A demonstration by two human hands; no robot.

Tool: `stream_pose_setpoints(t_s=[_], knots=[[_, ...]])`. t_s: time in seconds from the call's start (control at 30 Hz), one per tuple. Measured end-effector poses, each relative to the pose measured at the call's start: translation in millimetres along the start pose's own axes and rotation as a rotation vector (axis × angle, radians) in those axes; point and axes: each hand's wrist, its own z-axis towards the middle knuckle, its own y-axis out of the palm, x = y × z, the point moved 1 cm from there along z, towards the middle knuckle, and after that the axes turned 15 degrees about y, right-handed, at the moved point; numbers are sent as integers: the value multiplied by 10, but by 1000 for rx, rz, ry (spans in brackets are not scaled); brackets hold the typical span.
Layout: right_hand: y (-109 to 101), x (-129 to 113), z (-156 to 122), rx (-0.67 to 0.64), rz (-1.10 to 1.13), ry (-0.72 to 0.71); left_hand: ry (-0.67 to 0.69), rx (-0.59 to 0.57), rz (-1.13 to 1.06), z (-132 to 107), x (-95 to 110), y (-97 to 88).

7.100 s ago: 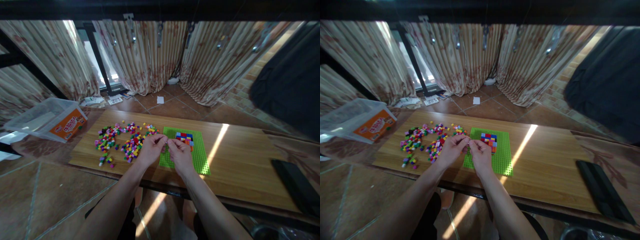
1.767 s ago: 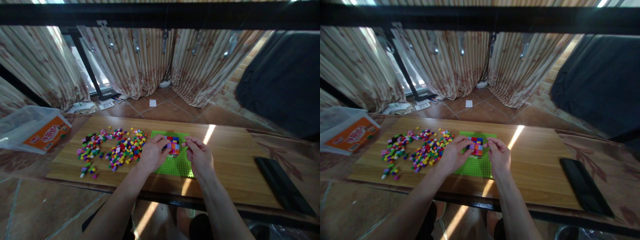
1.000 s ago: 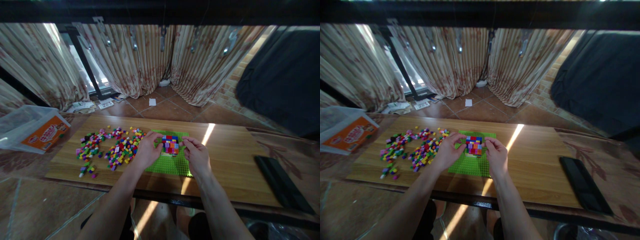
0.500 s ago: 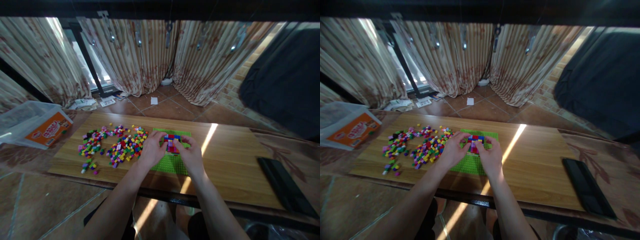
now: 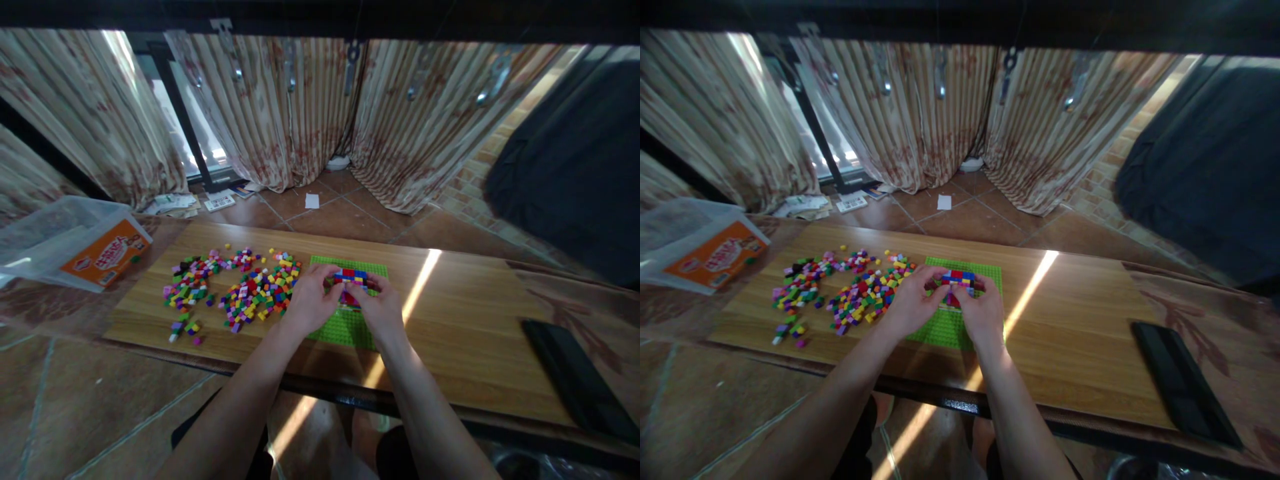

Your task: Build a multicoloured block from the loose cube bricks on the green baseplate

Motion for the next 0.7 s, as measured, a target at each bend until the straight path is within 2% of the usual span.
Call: stream_pose_setpoints(t_s=[0.1,0.3,0.43,0.5,0.6,0.7], knots=[[13,-21,-13,105,-44,-40,-31,26,-26,3,-18,22],[62,-52,-75,95,-56,-11,-50,69,-62,-6,-34,70],[5,-124,-126,-13,187,134,-46,105,-76,-7,-67,36],[-106,-197,-108,2,323,209,-75,151,-79,1,-127,-18],[-297,-340,-57,30,466,177,-120,227,-135,9,-236,-112],[-358,-469,-91,-101,507,103,-101,269,-188,-2,-243,-167]])
